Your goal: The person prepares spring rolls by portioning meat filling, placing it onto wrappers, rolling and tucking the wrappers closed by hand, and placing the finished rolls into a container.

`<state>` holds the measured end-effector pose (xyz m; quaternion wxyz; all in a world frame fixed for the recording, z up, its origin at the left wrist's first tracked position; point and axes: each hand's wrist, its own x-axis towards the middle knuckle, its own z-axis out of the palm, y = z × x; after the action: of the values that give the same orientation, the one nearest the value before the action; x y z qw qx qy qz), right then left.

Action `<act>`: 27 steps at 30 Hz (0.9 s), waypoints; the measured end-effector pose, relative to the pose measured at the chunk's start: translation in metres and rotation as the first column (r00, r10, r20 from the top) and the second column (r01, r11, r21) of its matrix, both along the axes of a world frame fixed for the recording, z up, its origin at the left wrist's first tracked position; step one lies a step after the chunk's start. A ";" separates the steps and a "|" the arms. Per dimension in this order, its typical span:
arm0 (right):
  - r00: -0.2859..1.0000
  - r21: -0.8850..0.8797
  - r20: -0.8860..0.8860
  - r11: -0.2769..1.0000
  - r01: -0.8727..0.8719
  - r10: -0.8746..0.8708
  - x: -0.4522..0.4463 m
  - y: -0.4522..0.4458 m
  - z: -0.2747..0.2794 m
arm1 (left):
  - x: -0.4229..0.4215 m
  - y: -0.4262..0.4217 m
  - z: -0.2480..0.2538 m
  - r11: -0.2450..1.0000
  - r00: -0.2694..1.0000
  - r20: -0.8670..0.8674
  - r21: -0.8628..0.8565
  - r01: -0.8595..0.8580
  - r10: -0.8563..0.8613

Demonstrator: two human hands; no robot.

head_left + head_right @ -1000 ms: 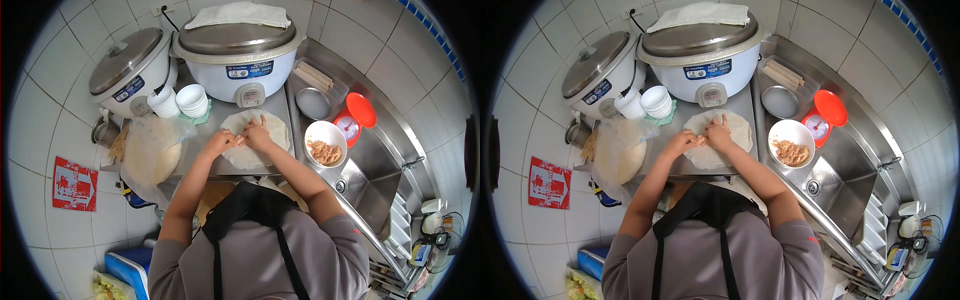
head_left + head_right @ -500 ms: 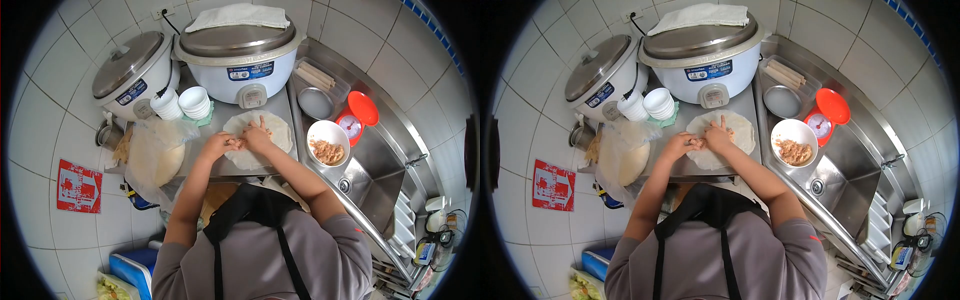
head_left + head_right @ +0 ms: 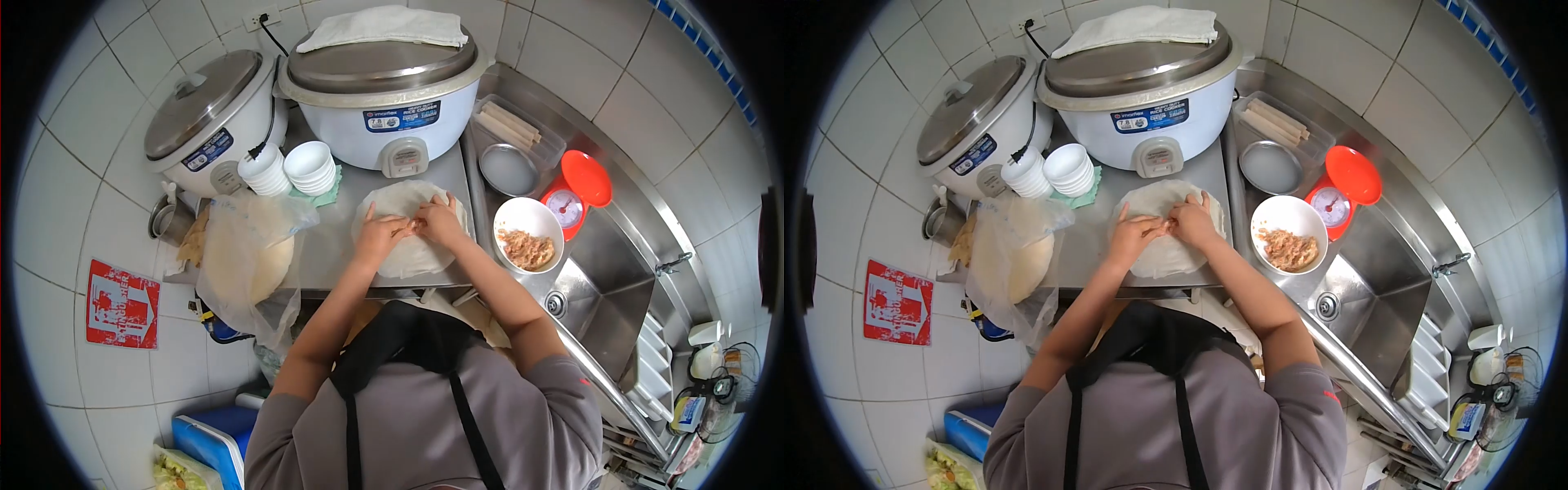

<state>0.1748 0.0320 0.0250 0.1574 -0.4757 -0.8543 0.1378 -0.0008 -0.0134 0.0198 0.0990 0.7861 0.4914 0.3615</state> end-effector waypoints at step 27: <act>0.995 -0.078 0.028 0.993 -0.093 0.095 0.062 0.023 0.002 | 0.057 0.028 -0.006 0.998 0.984 0.167 -0.035 0.061 -0.054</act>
<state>0.2371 0.0548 0.0269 0.1190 -0.4428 -0.8722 0.1704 0.0563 0.0148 0.0141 0.1657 0.7650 0.4656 0.4130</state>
